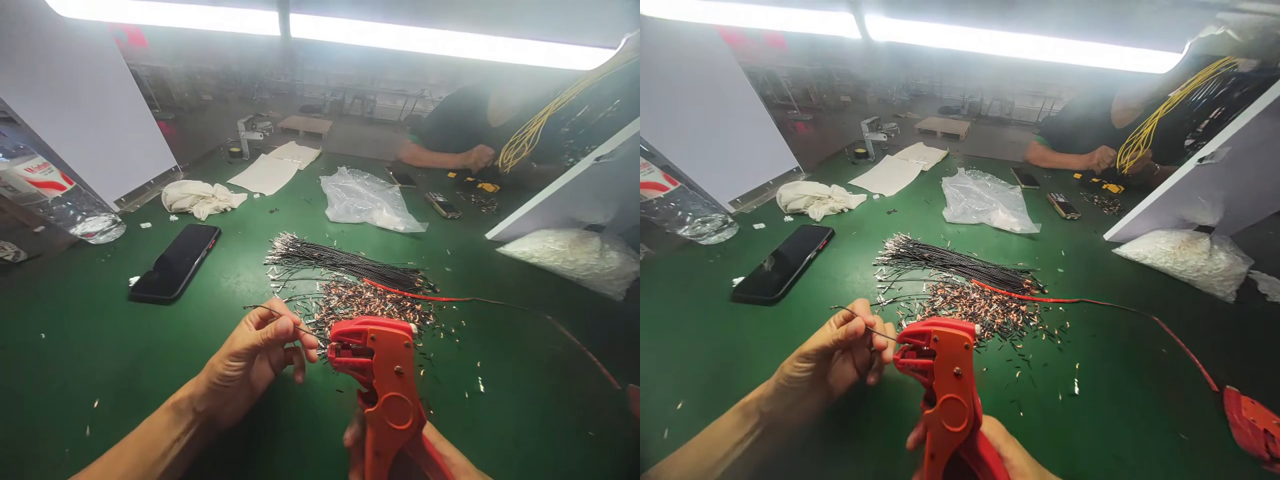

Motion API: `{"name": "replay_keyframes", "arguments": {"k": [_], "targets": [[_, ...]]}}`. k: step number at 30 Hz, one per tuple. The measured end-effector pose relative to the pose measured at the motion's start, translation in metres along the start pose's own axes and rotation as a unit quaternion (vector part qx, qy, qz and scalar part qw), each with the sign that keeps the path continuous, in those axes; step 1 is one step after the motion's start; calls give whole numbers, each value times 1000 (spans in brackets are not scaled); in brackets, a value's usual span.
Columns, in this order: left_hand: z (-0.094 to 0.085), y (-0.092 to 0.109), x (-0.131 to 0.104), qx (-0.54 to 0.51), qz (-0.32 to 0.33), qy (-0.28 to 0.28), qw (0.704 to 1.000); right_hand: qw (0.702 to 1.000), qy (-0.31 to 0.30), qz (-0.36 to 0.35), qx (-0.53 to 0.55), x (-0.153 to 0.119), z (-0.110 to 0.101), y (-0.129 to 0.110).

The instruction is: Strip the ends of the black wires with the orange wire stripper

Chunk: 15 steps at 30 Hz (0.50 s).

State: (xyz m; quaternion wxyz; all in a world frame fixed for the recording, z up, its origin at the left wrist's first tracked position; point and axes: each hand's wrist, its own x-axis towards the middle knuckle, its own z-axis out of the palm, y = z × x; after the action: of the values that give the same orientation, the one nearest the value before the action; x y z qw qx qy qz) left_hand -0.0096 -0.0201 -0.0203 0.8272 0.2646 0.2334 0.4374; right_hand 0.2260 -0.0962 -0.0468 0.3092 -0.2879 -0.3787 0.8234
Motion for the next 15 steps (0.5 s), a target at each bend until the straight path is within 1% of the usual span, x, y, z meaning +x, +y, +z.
{"name": "replay_keyframes", "arguments": {"k": [2,5,7,8,9,11,13,15], "targets": [[0,1,0,3,1,10,1000,1000,0,-16,-17,23,-6,7],[2,2,1,1,-16,25,1000,999,-6,-35,-41,63,-12,19],[3,1,2,-2,-30,29,999,998,-14,-41,-53,82,-11,25],[4,1,2,-1,-35,31,999,997,-17,-44,-58,88,-10,26],[5,0,2,1,-39,32,999,997,-21,-46,-61,90,-9,25],[7,0,1,8,-49,42,998,996,-28,-45,-66,85,-7,20],[9,0,1,14,-59,53,997,996,-37,-39,-69,71,-6,11],[10,-1,1,19,-66,57,996,996,-48,-27,-71,50,-6,0]]}}
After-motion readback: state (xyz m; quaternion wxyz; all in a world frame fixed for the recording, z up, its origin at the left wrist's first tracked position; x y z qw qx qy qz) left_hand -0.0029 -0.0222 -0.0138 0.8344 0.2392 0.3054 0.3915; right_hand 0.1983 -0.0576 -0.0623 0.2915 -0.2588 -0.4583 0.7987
